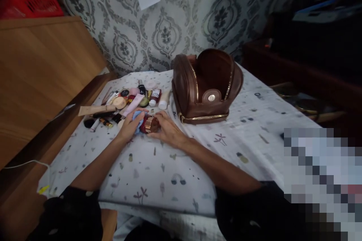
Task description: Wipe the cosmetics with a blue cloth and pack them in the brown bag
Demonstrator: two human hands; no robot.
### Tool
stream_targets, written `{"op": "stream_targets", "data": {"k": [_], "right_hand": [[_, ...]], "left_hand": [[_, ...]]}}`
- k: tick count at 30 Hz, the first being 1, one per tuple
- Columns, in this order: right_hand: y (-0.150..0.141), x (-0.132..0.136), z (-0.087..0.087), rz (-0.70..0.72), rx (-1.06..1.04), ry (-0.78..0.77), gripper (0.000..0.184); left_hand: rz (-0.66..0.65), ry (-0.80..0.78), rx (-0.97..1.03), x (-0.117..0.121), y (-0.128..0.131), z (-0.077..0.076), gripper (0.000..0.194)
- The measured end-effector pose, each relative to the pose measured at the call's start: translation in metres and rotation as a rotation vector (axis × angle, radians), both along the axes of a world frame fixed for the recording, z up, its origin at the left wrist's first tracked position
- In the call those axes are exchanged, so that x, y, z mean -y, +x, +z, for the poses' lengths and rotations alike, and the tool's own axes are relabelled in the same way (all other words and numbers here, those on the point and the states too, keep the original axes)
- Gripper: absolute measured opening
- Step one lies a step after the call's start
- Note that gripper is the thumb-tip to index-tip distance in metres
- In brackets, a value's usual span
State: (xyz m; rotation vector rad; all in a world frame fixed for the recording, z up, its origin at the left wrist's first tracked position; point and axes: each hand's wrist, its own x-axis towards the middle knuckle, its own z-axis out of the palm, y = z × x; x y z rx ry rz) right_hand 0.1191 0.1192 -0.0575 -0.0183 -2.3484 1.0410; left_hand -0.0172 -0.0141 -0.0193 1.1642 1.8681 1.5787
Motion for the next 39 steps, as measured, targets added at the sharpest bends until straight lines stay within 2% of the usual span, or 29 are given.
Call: {"op": "stream_targets", "data": {"k": [3, 7, 9, 14, 16, 18, 20, 24, 27, 31, 36, 39], "right_hand": [[0.002, 0.003, 0.005, 0.005, 0.025, -0.001, 0.059], [0.007, 0.007, 0.011, 0.063, 0.051, 0.008, 0.062], [0.008, 0.008, 0.012, 0.075, 0.048, 0.002, 0.064], [0.006, 0.008, 0.009, 0.045, 0.051, -0.023, 0.06], [0.006, 0.007, 0.008, 0.054, 0.061, -0.023, 0.068], [0.005, 0.007, 0.008, 0.046, 0.069, -0.041, 0.081], [0.005, 0.007, 0.008, 0.018, 0.084, -0.066, 0.083], [0.005, 0.009, 0.01, 0.001, 0.107, -0.05, 0.056], [0.006, 0.011, 0.014, 0.051, 0.048, -0.039, 0.051], [0.01, 0.011, 0.016, 0.08, -0.008, -0.008, 0.053], [0.011, 0.008, 0.014, 0.028, -0.009, 0.057, 0.052], [0.008, 0.007, 0.011, 0.042, -0.012, 0.024, 0.062]], "left_hand": [[0.062, 0.031, -0.019, 0.0, -0.002, -0.003, 0.038], [0.114, 0.048, -0.013, 0.001, -0.004, 0.0, 0.04], [0.072, 0.029, -0.039, 0.003, -0.003, 0.006, 0.041], [-0.145, -0.079, -0.202, 0.008, 0.004, 0.02, 0.042], [-0.166, -0.086, -0.218, 0.008, 0.007, 0.021, 0.042], [-0.142, -0.069, -0.207, 0.007, 0.007, 0.019, 0.039], [-0.097, -0.053, -0.174, 0.006, 0.007, 0.015, 0.037], [0.027, -0.005, -0.078, 0.003, 0.005, 0.011, 0.034], [0.086, 0.018, 0.021, 0.002, 0.0, 0.009, 0.036], [0.021, -0.012, 0.133, 0.004, -0.006, 0.01, 0.043], [-0.122, -0.111, -0.094, 0.007, -0.004, 0.013, 0.046], [-0.101, -0.072, -0.116, 0.005, 0.0, 0.013, 0.042]]}}
